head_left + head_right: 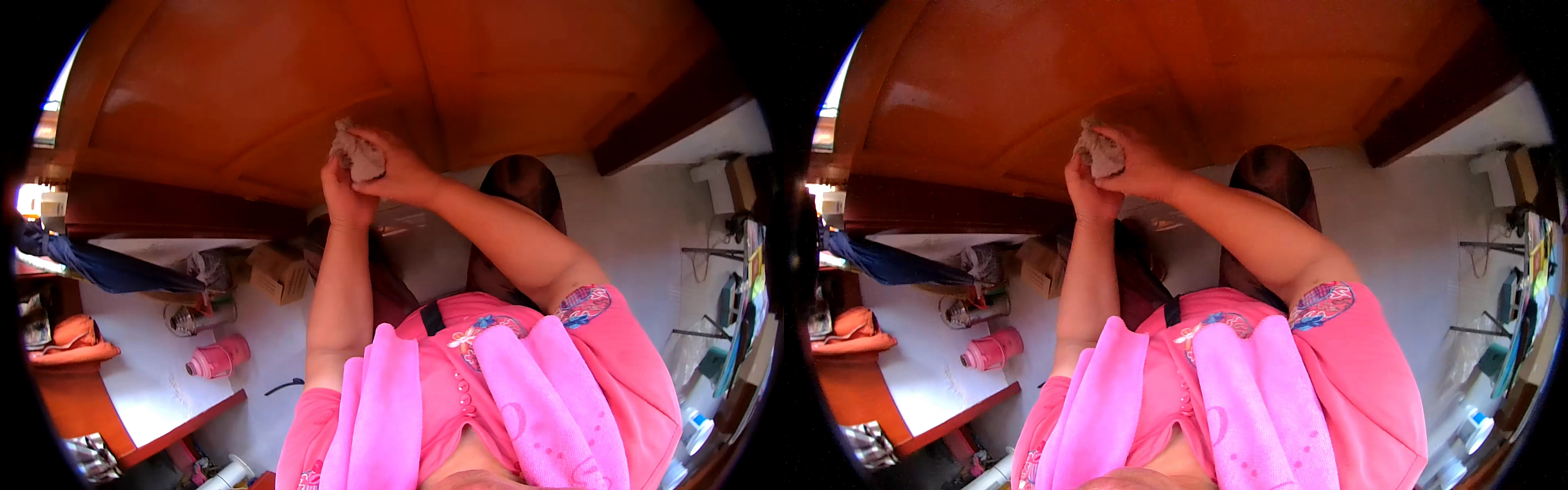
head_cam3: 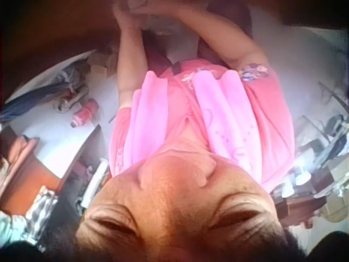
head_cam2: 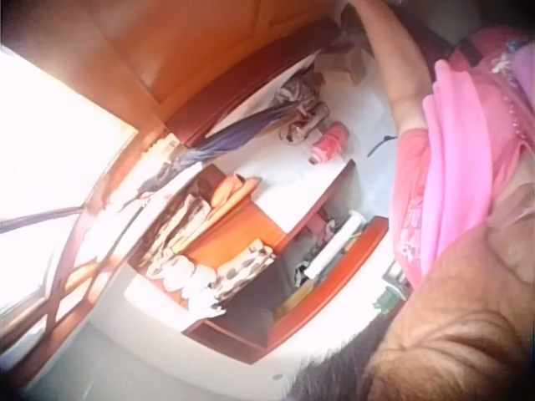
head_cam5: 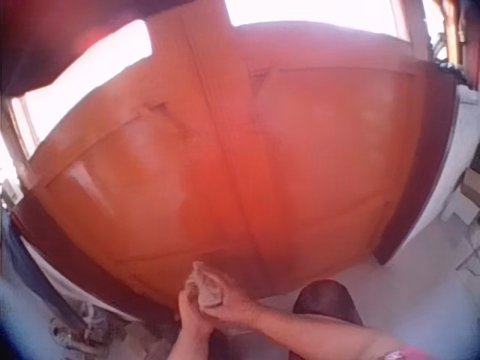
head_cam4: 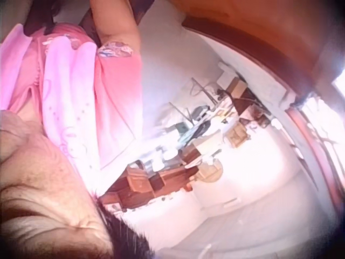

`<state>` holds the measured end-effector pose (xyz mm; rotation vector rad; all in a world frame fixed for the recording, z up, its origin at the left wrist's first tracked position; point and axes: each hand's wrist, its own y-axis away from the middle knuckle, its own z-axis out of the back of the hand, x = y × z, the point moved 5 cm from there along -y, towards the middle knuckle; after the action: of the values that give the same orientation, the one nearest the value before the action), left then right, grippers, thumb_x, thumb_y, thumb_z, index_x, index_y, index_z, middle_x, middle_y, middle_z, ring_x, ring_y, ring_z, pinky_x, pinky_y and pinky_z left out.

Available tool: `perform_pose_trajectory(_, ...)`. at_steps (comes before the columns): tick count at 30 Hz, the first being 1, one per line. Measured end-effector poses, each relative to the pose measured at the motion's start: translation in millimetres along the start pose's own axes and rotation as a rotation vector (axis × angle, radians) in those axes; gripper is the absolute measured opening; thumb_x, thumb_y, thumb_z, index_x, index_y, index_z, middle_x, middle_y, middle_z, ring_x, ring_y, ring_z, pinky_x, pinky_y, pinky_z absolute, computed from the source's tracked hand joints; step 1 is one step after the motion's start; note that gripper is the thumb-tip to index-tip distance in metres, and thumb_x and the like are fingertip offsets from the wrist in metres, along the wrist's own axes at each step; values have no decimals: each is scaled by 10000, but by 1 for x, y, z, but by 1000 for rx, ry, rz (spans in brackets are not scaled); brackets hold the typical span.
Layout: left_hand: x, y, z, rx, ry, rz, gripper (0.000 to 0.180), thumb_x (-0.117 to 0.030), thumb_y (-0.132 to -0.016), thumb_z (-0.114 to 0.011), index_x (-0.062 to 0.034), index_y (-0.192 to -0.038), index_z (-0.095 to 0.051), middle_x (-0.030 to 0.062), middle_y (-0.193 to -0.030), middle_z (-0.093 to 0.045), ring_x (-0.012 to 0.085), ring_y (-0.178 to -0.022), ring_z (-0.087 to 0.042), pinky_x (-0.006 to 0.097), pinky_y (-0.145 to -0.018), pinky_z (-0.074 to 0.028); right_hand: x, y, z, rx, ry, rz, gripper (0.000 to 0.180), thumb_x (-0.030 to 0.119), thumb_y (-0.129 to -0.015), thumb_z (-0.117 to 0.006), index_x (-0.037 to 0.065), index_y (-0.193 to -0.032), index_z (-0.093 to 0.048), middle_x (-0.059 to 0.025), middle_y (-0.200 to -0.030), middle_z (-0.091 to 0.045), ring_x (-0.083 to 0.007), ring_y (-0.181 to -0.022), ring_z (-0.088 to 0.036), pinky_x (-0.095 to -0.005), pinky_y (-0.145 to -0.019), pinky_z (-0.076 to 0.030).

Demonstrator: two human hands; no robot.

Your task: The person wipes a wooden door with a cloth, moving from the lower panels upward and then along the door frame. The person uses a cloth to wipe the surface in a repetitive manner, covering different sections of the door and frame throughout the clip.

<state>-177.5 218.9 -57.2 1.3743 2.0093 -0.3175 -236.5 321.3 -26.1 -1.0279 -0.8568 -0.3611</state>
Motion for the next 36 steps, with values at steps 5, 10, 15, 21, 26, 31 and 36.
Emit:
perform_pose_trajectory(5, 0, 8, -32, 212, -118, -47, 683, -485, -976, -417, -51, -1496, -334, 117, -1502, -408, 292, -1384, -380, 446, -1143, -299, -10, -9, 32, 140, -487, -671, 537, 65, -779, -679, 74, -1304, -562, -34, -996, -655, -132, -860, -617, -292, -716, -536)
perform_pose_trajectory(10, -44, -10, -50, 45, -1081, -515, 567, -309, -980, -569, -22, -1446, -420, 128, -1471, -445, 262, -1377, -380, 393, -1135, -304, -39, -15, 106, -353, -446, -412, 390, 88, -806, -687, 27, -1182, -604, -53, -995, -657, -170, -907, -628, -326, -778, -540)
perform_pose_trajectory(15, -87, -43, -13, -58, -1714, -971, 372, -221, -919, -646, -87, -1263, -600, 188, -1263, -552, 355, -1204, -482, 452, -1034, -396, -47, -8, 234, -814, -87, -337, 424, 101, -805, -734, 15, -1196, -595, -79, -1085, -666, -203, -1007, -629, -345, -845, -526)
perform_pose_trajectory(21, -74, -64, 9, -162, -1885, -1032, 317, -268, -875, -699, -115, -1151, -666, 183, -1156, -575, 387, -1107, -504, 474, -961, -428, -76, -9, 268, -794, 75, -355, 409, 88, -787, -756, 14, -1161, -606, -90, -1095, -674, -213, -984, -642, -332, -814, -526)
perform_pose_trajectory(26, -66, -71, 0, -262, -1976, -1039, 337, -307, -817, -763, -112, -1078, -674, 183, -1139, -585, 398, -1052, -518, 489, -904, -450, -89, -7, 237, -611, 348, -258, 410, 135, -717, -805, 75, -1089, -643, -104, -1050, -677, -275, -954, -642, -383, -807, -534)
perform_pose_trajectory(31, -59, -72, -9, -334, -2032, -1071, 349, -314, -783, -790, -99, -1027, -662, 165, -1132, -603, 393, -1021, -533, 486, -889, -454, -44, -14, 169, -424, 701, 1, 451, 197, -612, -832, 141, -1029, -670, -96, -1023, -657, -331, -991, -601, -435, -831, -526)
perform_pose_trajectory(36, -63, -75, -7, -309, -2042, -1114, 361, -321, -781, -789, -104, -1038, -656, 149, -1144, -610, 378, -1031, -540, 476, -893, -451, -37, -16, 178, -324, 783, 27, 406, 169, -663, -787, 143, -1051, -671, -73, -1071, -658, -322, -1026, -596, -407, -870, -511)
